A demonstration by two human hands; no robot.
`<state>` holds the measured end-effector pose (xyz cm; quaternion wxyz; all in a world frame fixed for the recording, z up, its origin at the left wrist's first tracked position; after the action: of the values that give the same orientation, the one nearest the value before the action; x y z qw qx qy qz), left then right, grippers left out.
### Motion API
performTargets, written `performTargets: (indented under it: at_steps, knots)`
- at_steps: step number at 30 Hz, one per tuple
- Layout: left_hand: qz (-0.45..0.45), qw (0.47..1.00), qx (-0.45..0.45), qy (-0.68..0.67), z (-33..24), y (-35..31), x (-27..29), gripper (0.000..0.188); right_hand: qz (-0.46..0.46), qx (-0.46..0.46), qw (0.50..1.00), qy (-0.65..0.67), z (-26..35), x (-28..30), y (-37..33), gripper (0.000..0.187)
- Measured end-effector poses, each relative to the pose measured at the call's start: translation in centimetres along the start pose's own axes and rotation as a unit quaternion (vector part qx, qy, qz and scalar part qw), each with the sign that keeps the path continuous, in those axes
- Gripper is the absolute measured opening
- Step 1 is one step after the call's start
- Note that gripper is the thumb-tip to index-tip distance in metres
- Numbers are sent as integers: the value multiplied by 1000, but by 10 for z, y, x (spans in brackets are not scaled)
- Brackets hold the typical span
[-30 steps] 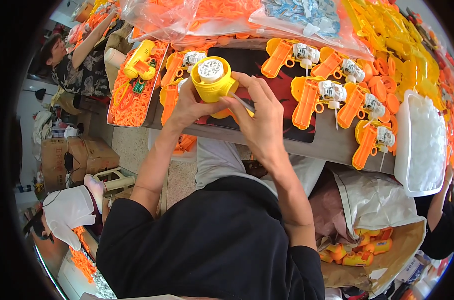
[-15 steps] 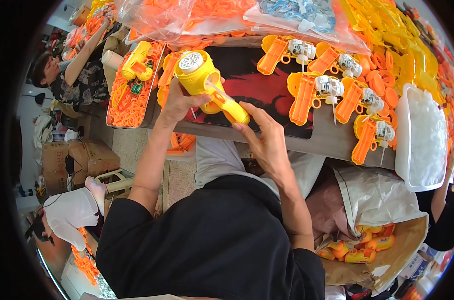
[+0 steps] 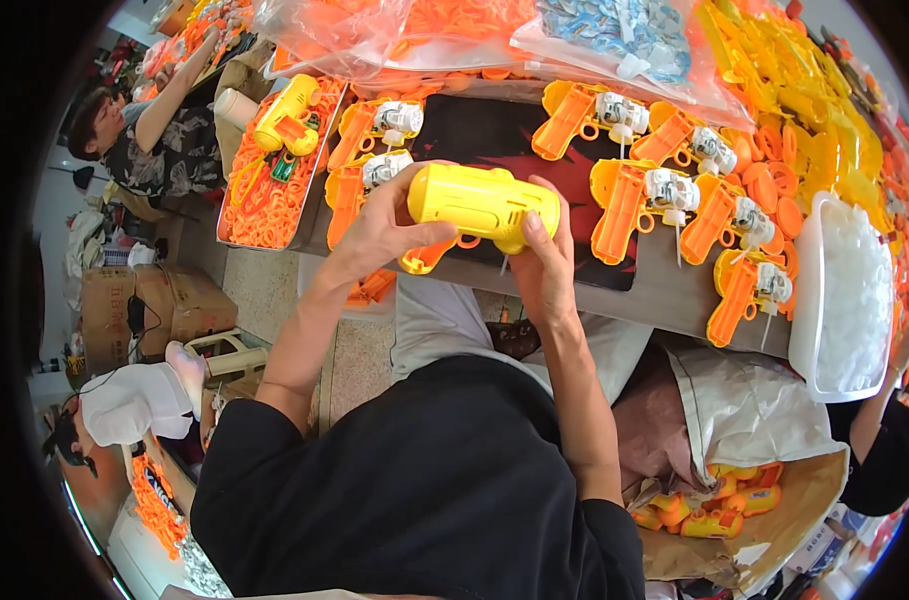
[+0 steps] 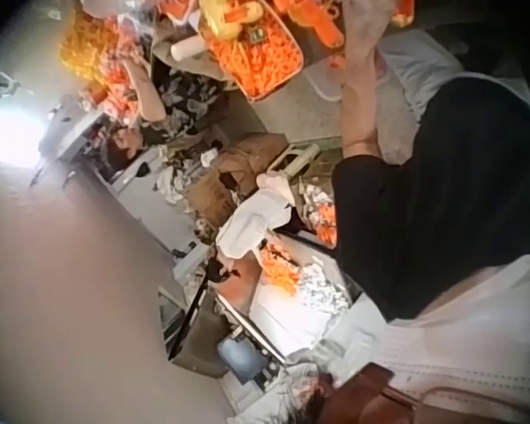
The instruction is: Assemble components onto toy blasters at a factory workstation.
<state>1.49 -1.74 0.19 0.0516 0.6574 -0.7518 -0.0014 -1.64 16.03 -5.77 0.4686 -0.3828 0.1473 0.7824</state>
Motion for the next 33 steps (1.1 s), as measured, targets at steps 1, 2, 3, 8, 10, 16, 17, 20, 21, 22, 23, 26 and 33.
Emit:
performTargets:
  at_steps: [1, 2, 3, 8, 10, 16, 17, 20, 21, 22, 23, 26, 33]
  knots:
    - [-11, 999, -23, 26, -2, 1, 1, 76, -2, -17, 1000, 3, -5, 2, 1, 65]
    - [-21, 997, -45, 52, -6, 2, 2, 72, -1, -19, 1000, 1, -2, 5, 0, 65]
    - [-18, 977, -84, 195, -19, 4, 3, 68, -44, 79, 962, -258, 20, 0, -5, 70]
    - [27, 894, -125, 429, -40, 21, -15, 68, 67, 110, 842, -524, 46, -52, 1, 79]
    - [48, 876, -161, 453, -47, 24, -26, 66, 45, 96, 854, -509, 46, -46, 1, 78]
    - [52, 879, -160, 447, -45, 34, -31, 65, 8, 53, 879, -474, 49, -33, 9, 78]
    - [55, 887, -149, 434, -43, 35, -28, 62, 16, 110, 856, -505, 49, -30, 11, 83]
    - [27, 986, -80, 144, -31, 26, -6, 65, -12, 106, 883, -457, 50, -15, 0, 94]
    - [41, 998, -39, 39, -25, 20, -1, 81, -6, 50, 894, -446, 51, -18, -3, 90]
    - [42, 997, -40, 40, -24, 20, 5, 81, -3, -1, 900, -435, 58, -22, -4, 87]
    - [27, 969, -158, 190, -37, 19, 11, 85, -4, 0, 900, -435, 64, -27, -4, 87]
    - [24, 864, -280, 416, -79, 24, -1, 100, -46, 53, 851, -521, 84, -42, -5, 79]
    - [18, 980, -144, 138, -57, 28, 6, 68, -30, 244, 863, -441, 91, -47, -28, 82]
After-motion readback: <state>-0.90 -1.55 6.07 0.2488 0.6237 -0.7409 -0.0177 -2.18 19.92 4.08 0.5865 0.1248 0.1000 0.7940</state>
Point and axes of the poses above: each hand's wrist, its own y-axis towards the middle knuckle, its own x-axis out of the back of the hand, z = x × y, the point moved 6 cm from there along y, towards the middle knuckle, and after that the axes turned 10 degrees about -x, right-handed, at the moved point
